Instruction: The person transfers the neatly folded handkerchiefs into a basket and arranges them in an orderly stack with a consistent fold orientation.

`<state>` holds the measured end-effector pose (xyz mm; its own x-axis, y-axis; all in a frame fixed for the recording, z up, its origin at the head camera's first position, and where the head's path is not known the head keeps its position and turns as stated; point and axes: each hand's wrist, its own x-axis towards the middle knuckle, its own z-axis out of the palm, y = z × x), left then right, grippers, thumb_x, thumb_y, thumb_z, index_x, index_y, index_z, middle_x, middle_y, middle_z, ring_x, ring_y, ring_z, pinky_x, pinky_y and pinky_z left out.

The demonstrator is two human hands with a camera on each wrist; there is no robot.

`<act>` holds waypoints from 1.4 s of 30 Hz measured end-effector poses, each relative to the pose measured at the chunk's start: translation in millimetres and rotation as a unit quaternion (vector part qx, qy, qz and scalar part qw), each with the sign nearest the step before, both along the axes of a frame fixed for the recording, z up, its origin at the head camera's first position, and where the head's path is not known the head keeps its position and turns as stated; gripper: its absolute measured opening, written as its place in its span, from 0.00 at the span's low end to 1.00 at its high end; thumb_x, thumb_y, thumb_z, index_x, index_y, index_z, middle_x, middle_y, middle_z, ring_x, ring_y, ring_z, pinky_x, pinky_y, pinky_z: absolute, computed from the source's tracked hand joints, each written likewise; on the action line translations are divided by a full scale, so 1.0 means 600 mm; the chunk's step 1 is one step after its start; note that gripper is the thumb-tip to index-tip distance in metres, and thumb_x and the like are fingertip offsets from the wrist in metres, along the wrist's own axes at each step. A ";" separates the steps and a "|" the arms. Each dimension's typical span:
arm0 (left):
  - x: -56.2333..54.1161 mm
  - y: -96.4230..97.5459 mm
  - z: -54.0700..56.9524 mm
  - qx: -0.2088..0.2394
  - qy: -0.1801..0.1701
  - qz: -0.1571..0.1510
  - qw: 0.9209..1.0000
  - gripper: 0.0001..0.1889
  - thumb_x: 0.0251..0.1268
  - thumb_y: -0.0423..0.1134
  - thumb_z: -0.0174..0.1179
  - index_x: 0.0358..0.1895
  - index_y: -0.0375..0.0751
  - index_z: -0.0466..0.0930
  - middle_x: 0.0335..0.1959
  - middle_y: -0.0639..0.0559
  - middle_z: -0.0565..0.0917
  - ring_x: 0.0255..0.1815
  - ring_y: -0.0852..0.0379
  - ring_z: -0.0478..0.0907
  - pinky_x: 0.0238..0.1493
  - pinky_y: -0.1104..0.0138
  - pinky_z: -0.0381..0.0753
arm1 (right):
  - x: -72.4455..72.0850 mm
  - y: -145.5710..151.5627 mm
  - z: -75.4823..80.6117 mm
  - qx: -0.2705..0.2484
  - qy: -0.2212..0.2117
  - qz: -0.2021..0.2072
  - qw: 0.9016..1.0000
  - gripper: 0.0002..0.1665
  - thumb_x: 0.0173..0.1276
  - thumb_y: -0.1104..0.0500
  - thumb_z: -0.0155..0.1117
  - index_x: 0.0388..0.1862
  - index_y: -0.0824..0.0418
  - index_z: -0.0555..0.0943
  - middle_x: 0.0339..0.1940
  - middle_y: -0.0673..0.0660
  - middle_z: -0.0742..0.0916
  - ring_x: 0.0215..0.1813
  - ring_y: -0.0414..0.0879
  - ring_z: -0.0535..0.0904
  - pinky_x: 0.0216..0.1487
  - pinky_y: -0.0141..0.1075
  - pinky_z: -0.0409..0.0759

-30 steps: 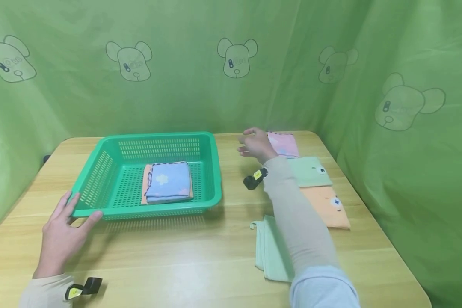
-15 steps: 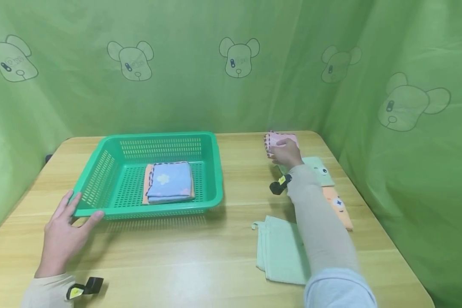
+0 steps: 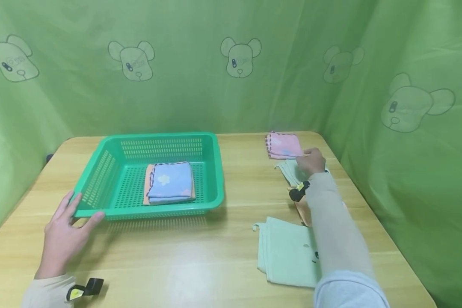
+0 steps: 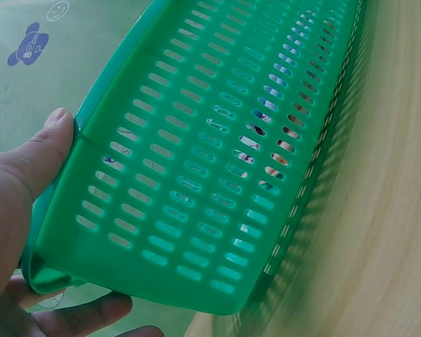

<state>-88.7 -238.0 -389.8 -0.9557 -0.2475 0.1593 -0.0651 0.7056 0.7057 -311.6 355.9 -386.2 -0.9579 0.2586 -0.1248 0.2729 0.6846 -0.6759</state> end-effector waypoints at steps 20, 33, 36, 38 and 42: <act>-0.004 0.003 0.005 -0.001 0.008 -0.004 1.000 0.46 0.62 0.57 0.62 0.76 0.39 0.51 0.79 0.45 0.45 0.68 0.22 0.55 0.61 0.29 0.55 | 0.036 0.075 -0.007 0.030 -0.075 -0.051 0.995 0.47 0.52 0.60 0.53 0.70 0.81 0.53 0.66 0.81 0.64 0.63 0.74 0.63 0.60 0.60 0.71; -0.004 0.004 0.000 0.004 0.011 -0.005 1.000 0.46 0.62 0.57 0.63 0.76 0.39 0.51 0.79 0.44 0.45 0.68 0.23 0.55 0.61 0.29 0.54 | 0.054 0.072 0.005 0.063 -0.131 -0.047 0.988 0.43 0.56 0.54 0.53 0.61 0.86 0.59 0.57 0.78 0.70 0.52 0.66 0.70 0.50 0.51 0.78; -0.003 0.004 -0.001 0.005 0.011 -0.006 1.000 0.46 0.62 0.57 0.63 0.76 0.39 0.51 0.79 0.45 0.45 0.68 0.23 0.54 0.62 0.29 0.54 | 0.055 0.071 0.004 0.080 -0.123 -0.041 0.988 0.42 0.56 0.54 0.54 0.59 0.87 0.61 0.55 0.80 0.71 0.51 0.67 0.70 0.52 0.53 0.78; -0.003 0.004 -0.001 0.005 0.012 -0.005 1.000 0.46 0.62 0.57 0.63 0.76 0.38 0.52 0.79 0.45 0.46 0.69 0.23 0.54 0.62 0.29 0.54 | 0.055 0.069 0.003 0.092 -0.114 -0.035 0.989 0.40 0.56 0.55 0.54 0.56 0.88 0.62 0.53 0.80 0.72 0.50 0.67 0.71 0.51 0.53 0.78; -0.002 0.004 -0.001 0.005 0.009 -0.003 1.000 0.46 0.62 0.58 0.62 0.76 0.38 0.52 0.79 0.45 0.45 0.69 0.23 0.53 0.62 0.29 0.53 | 0.052 0.069 -0.005 0.110 -0.098 -0.029 0.989 0.38 0.57 0.56 0.53 0.54 0.89 0.64 0.51 0.81 0.72 0.49 0.68 0.71 0.50 0.53 0.78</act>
<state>-89.7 -235.5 -390.5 -0.9543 -0.2427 0.1744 -0.0473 0.6987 0.7138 -280.7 397.6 -389.0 -0.9033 0.3545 -0.2414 0.4276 0.7883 -0.4424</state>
